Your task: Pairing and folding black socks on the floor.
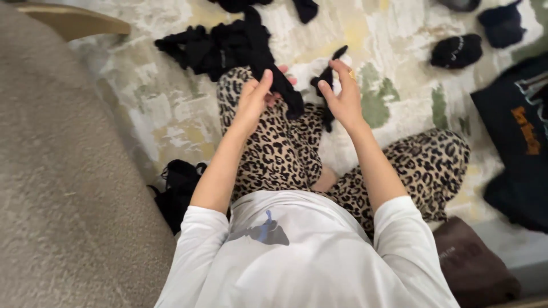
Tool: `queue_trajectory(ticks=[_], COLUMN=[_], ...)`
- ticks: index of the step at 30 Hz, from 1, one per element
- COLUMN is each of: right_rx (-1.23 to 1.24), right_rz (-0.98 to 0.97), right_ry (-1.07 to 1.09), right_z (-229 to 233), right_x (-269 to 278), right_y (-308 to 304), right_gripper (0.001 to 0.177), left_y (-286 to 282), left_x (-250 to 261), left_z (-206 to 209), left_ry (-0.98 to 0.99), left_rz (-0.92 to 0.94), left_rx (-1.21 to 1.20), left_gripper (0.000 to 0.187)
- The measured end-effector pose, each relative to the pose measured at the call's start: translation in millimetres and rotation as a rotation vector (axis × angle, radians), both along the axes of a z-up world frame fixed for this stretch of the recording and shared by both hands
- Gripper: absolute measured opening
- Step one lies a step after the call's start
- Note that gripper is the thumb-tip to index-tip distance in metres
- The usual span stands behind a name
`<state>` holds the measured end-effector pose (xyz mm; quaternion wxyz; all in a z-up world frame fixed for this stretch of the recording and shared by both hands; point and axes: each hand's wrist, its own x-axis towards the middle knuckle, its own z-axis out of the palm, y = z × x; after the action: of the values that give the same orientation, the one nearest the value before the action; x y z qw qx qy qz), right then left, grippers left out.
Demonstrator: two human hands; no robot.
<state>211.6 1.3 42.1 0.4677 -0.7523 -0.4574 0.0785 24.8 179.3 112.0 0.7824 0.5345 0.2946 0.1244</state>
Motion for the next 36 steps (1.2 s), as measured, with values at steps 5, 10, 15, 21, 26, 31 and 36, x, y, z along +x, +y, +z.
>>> queue_trajectory(ticks=[5,10,15,21,26,31,36], right_rx=[0.126,0.015,0.081,0.224,0.183,0.198,0.197], right_rz=[0.341,0.146,0.132,0.04,0.008,-0.037,-0.045], right_ry=[1.064,1.015,1.191,1.2,1.093,1.096,1.069], right_z=[83,75,86,93,101,91,103], right_x=[-47,-75,-81,-76,-83,-90,-101], right_y=[5,-17,-46,-74,-83,-91,-96], right_gripper=[0.038,0.026,0.019,0.017,0.018,0.012,0.011], left_y=[-14,-30,-34,-56,-80,-117,-137], left_x=[-15,-22,-33,-37,-26,-26,-20], left_z=[28,37,25,36,30,54,42], left_ry=[-0.152,-0.131,-0.138,-0.164,-0.133,-0.028,-0.128], left_rz=[0.03,0.137,0.301,0.308,0.32,0.216,0.003], left_rx=[-0.205,-0.266,-0.254,-0.324,-0.187,0.931,0.985], left_gripper=[0.056,0.046,0.017,0.016,0.029,0.067,0.043])
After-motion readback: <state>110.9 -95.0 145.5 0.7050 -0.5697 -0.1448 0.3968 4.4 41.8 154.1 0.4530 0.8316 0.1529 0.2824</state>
